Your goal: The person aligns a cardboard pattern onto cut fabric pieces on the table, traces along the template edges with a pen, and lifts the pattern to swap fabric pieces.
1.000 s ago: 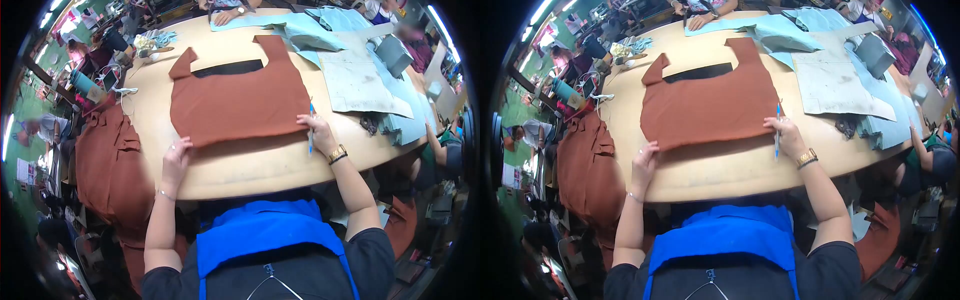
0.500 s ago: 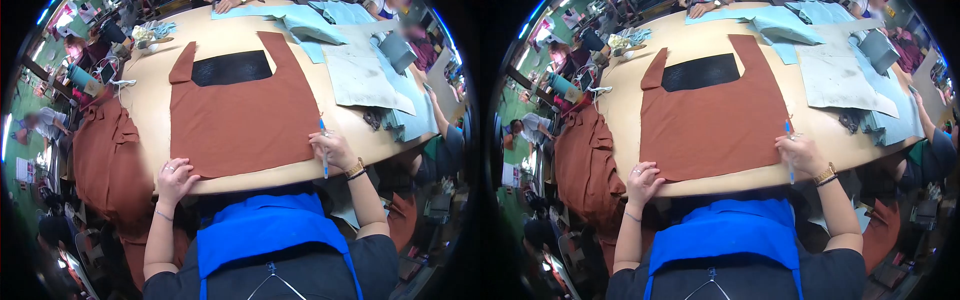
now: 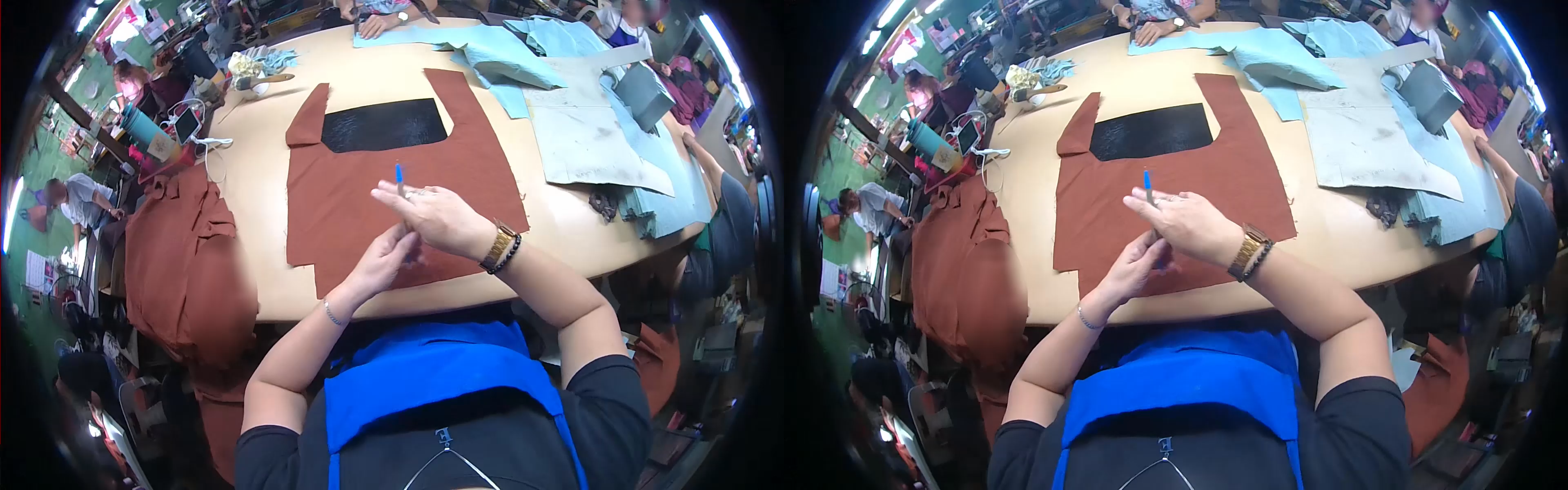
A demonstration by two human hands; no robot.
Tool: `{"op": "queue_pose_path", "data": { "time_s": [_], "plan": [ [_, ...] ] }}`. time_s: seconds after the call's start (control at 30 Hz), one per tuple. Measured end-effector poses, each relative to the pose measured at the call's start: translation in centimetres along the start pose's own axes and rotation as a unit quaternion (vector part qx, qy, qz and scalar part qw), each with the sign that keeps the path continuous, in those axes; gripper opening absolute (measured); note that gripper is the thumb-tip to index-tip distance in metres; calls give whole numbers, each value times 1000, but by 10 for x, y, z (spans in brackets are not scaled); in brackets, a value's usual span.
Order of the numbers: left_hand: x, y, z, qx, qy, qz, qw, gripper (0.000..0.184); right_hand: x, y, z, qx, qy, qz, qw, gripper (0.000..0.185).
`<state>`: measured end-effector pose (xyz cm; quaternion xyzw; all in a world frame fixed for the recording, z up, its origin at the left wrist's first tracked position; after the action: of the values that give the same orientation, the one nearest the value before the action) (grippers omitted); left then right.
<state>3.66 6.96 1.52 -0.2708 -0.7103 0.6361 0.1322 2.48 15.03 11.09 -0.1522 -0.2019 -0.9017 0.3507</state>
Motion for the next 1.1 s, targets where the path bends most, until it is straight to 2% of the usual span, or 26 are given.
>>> {"op": "queue_pose_path", "data": {
  "time_s": [0.03,0.07,0.1,0.13,0.23,0.3,0.33,0.4,0.5,0.6,0.63,0.67,0.77,0.8,0.83,0.9,0.93,1.03,1.07,1.1],
  "plan": [
    [-2,3,9,-7,-14,4,1000,28,4,4,1,8,51,-23,998,66],
    [-4,6,17,-14,-27,8,1000,29,6,5,6,10,94,-90,991,68],
    [-4,6,22,-20,-40,11,999,29,18,22,20,78,121,-135,980,70],
    [-1,3,26,-30,-84,2,996,27,33,57,22,100,127,-70,984,64],
    [37,-2,11,76,-76,-39,993,23,72,177,23,188,157,142,959,47],
    [58,-25,-22,284,-58,-73,954,26,82,271,21,255,177,311,898,49],
    [70,-26,-36,348,-50,-123,928,28,87,290,12,300,228,233,897,48],
    [76,-38,-71,442,-18,-75,894,28,84,338,-17,311,384,298,817,54],
    [67,-37,-106,491,9,-81,867,24,98,368,-41,315,363,379,791,53],
    [50,-39,-126,488,72,53,868,24,101,372,-48,320,402,391,763,49],
    [47,-40,-131,488,84,54,867,23,100,359,-33,311,426,377,761,47],
    [45,-39,-134,490,98,37,866,23,98,335,-7,326,451,330,762,40],
    [42,-31,-138,491,127,-62,860,21,99,362,-27,252,484,375,749,35],
    [42,-29,-137,490,133,-95,856,20,105,367,-9,229,366,441,787,26],
    [42,-30,-133,489,135,-125,853,19,100,378,4,242,260,485,799,29],
    [41,-34,-122,489,130,-180,843,18,75,394,34,260,39,550,793,35],
    [42,-39,-113,494,119,-205,837,17,66,374,66,281,-110,521,798,13],
    [45,-63,-66,519,49,-257,814,15,76,349,78,455,-114,533,704,11],
    [44,-77,-44,553,5,-272,788,14,79,337,75,484,-85,522,697,11],
    [45,-87,-19,573,-15,-204,793,11,80,322,71,511,-56,509,690,14]
  ]
}}
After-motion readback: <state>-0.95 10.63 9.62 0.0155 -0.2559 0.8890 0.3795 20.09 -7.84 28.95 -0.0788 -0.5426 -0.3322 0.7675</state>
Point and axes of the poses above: each hand's wrist, its own x-axis towards the middle knuckle, its own z-axis out of the back of the hand, y = z × x, the point moved 8 cm from there along x, towards the middle knuckle, and after that the axes turned 8 degrees about -y, right-handed, at the moved point
